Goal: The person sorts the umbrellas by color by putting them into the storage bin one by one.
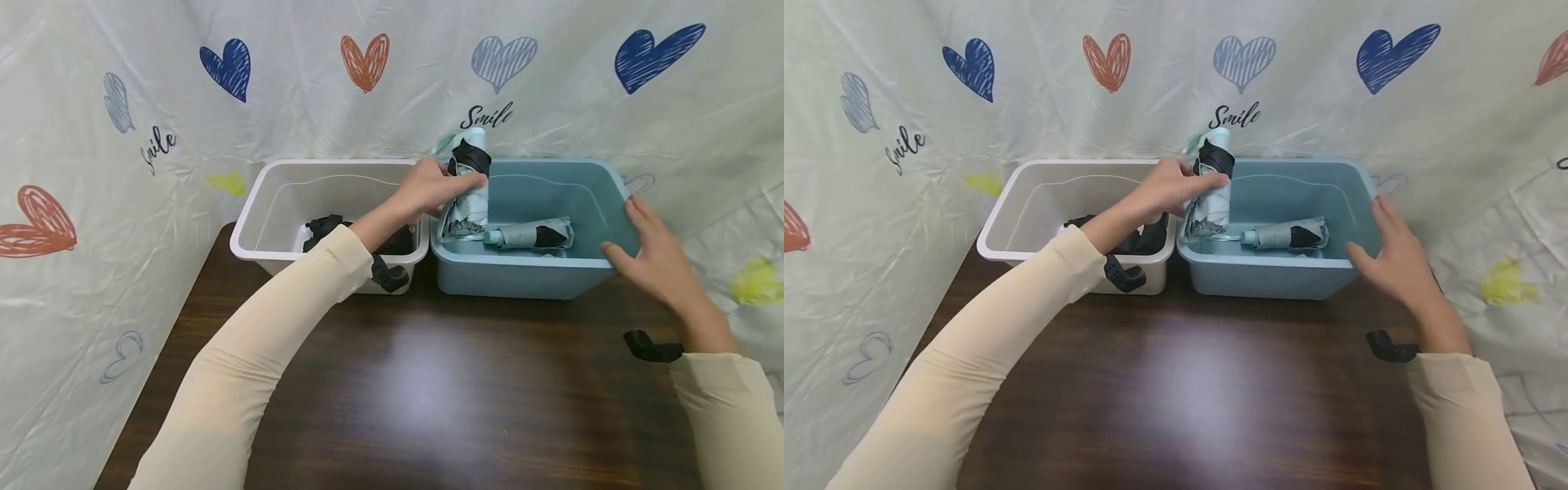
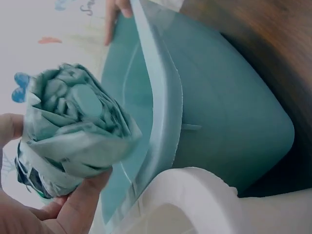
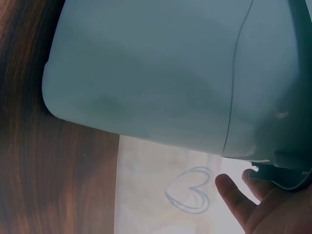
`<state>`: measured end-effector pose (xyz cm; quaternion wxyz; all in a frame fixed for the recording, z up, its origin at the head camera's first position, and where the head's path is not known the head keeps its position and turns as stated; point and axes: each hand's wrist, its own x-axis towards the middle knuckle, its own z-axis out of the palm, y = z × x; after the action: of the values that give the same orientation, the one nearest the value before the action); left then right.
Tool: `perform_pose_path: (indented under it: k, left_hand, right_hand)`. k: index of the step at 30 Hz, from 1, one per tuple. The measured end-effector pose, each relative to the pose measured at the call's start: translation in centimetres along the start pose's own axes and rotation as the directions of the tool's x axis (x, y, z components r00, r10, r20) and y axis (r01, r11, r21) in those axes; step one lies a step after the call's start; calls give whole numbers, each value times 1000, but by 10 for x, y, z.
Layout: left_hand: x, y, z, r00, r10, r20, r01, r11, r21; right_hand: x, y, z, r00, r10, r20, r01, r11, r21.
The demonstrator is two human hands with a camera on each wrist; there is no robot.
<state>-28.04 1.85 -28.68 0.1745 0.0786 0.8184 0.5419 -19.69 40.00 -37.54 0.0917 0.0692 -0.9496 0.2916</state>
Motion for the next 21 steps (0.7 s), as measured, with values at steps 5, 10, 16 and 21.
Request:
perform_pose_path:
  k: [5, 10, 16, 21]
  left_hand:
    - [-7, 12, -9, 997, -39, 62, 27, 982, 189]
    - [-20, 21, -28, 996, -27, 86, -2, 948, 319]
    - [-36, 7, -46, 995, 64, 74, -86, 934, 346]
    - [-52, -11, -62, 989, 123, 83, -144, 933, 330]
  right_hand:
    - [0, -4, 0, 1000, 3, 4, -3, 1000, -8]
    - [0, -5, -3, 1000, 5, 7, -5, 1000, -27]
    - [-1, -4, -2, 1000, 3, 11, -3, 999, -43]
    - [-2, -2, -1, 1000, -16, 5, 16, 999, -34]
